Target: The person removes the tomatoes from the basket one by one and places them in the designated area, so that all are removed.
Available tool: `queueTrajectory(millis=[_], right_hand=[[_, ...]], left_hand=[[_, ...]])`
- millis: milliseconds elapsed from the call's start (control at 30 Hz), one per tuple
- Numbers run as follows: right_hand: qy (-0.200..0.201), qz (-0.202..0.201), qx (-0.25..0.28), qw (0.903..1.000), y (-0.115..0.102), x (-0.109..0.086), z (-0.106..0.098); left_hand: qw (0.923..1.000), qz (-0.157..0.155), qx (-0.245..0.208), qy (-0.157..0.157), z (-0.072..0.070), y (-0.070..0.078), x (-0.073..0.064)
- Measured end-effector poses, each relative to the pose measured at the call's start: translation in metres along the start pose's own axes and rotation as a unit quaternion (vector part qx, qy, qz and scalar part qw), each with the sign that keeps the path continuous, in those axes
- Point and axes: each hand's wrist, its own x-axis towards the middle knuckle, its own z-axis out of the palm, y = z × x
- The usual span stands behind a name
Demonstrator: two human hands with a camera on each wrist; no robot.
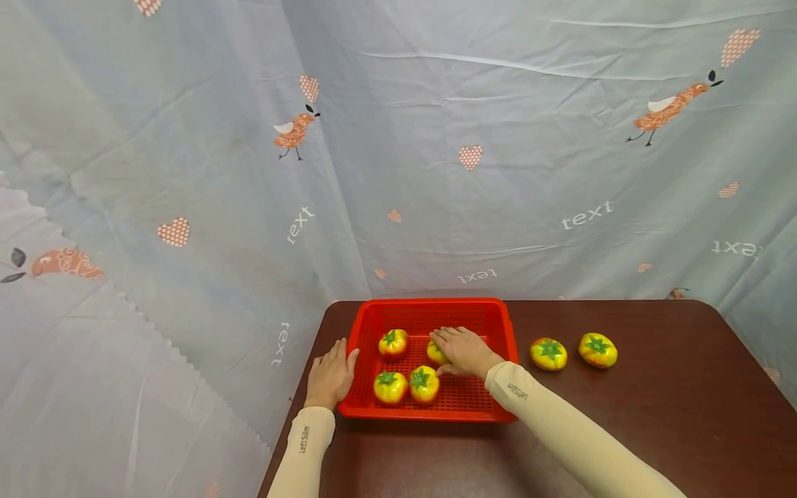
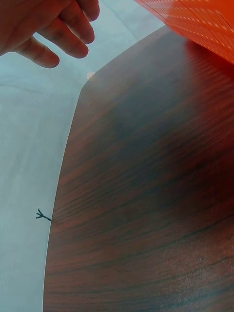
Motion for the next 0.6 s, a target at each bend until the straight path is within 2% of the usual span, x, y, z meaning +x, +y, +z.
queueTrajectory(millis=[200, 367, 467, 600], right_hand=[[-0.011, 0.000, 0.000, 0.9999, -0.0033, -0.0002, 0.0037], [0.006, -0.018, 0.004, 0.9998, -0.0061, 0.0013, 0.0033], [0.013, -0.008, 0.009, 0.9999, -0.0047, 0.0026, 0.0039], [0.006, 0.027, 0.020, 0.9994, 0.0005, 0.0044, 0.0077]], left_hand=[[1.0000, -0.002, -0.001, -0.002, -0.0005, 0.0002, -0.0002], [1.0000, -0.003, 0.000, -0.002, -0.0015, -0.0003, 0.0002], [1.0000, -0.001, 0.001, -0.002, -0.0014, -0.0003, 0.0008], [1.0000, -0.002, 0.001, -0.008, 0.0002, -0.0007, 0.0003]])
